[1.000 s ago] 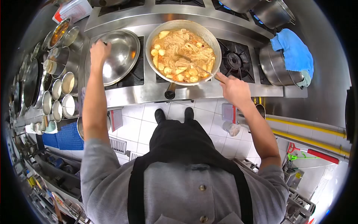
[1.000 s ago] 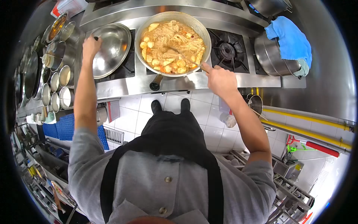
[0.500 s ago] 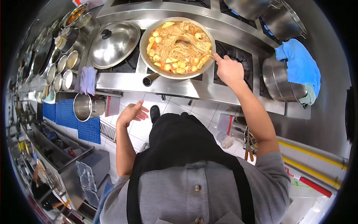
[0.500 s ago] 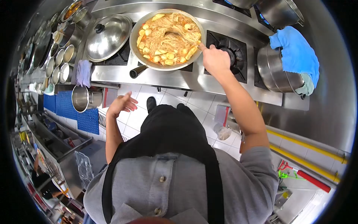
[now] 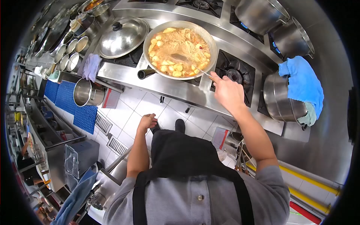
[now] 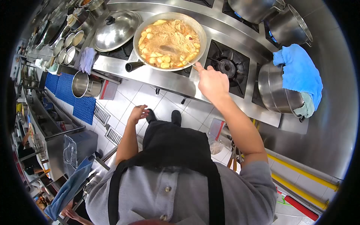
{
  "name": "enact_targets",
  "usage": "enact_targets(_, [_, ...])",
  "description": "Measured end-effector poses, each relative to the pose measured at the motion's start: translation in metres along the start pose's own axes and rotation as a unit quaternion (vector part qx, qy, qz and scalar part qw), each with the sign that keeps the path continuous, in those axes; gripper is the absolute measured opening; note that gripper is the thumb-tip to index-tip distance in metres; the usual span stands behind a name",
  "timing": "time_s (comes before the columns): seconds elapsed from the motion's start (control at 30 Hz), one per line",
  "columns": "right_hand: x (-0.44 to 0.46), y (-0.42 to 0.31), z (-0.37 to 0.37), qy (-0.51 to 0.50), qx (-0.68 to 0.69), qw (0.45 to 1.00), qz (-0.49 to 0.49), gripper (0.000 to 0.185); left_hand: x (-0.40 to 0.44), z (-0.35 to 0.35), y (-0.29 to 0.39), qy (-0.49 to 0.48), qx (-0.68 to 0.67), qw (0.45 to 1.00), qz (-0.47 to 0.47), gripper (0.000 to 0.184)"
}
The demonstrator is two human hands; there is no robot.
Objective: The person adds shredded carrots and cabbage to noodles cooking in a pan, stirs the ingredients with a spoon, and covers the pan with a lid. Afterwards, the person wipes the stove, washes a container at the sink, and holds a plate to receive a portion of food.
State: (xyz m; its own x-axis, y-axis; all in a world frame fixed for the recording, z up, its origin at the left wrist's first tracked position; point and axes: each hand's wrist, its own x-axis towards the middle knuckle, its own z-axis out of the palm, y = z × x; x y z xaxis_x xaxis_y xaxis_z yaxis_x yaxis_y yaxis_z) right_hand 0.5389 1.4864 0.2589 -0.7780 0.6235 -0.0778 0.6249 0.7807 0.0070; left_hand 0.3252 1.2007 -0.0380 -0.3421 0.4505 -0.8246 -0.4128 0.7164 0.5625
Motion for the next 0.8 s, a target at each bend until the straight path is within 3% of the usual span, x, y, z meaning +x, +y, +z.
enact_targets(0.17, [0.01, 0.014, 0.011, -0.015, -0.048, 0.998, -0.037, 0.042, 0.032, 0.012, -0.008, -0.033, -0.118, 0.992, -0.016, 0.047])
enact_targets(0.23, [0.021, 0.013, 0.0, 0.017, -0.048, 0.999, -0.018, 0.043, 0.06, 0.02, -0.008, -0.016, -0.213, 0.977, -0.004, 0.047])
enact_targets(0.43, [0.066, 0.018, 0.006, 0.015, -0.094, 0.995, -0.033, 0.048, 0.089, 0.048, 0.021, -0.007, -0.329, 0.944, 0.033, 0.052])
enact_targets(0.53, [0.084, 0.012, 0.013, 0.025, -0.133, 0.991, 0.004, 0.049, 0.107, 0.059, 0.028, 0.017, -0.415, 0.909, 0.045, 0.062])
enact_targets(0.7, [0.084, -0.012, -0.023, 0.018, -0.15, 0.988, 0.01, 0.037, 0.125, 0.072, 0.037, 0.006, -0.534, 0.844, 0.055, 0.056])
enact_targets(0.8, [0.074, -0.03, -0.015, -0.018, -0.162, 0.986, -0.033, 0.052, 0.134, 0.078, 0.037, -0.017, -0.569, 0.819, 0.079, 0.056])
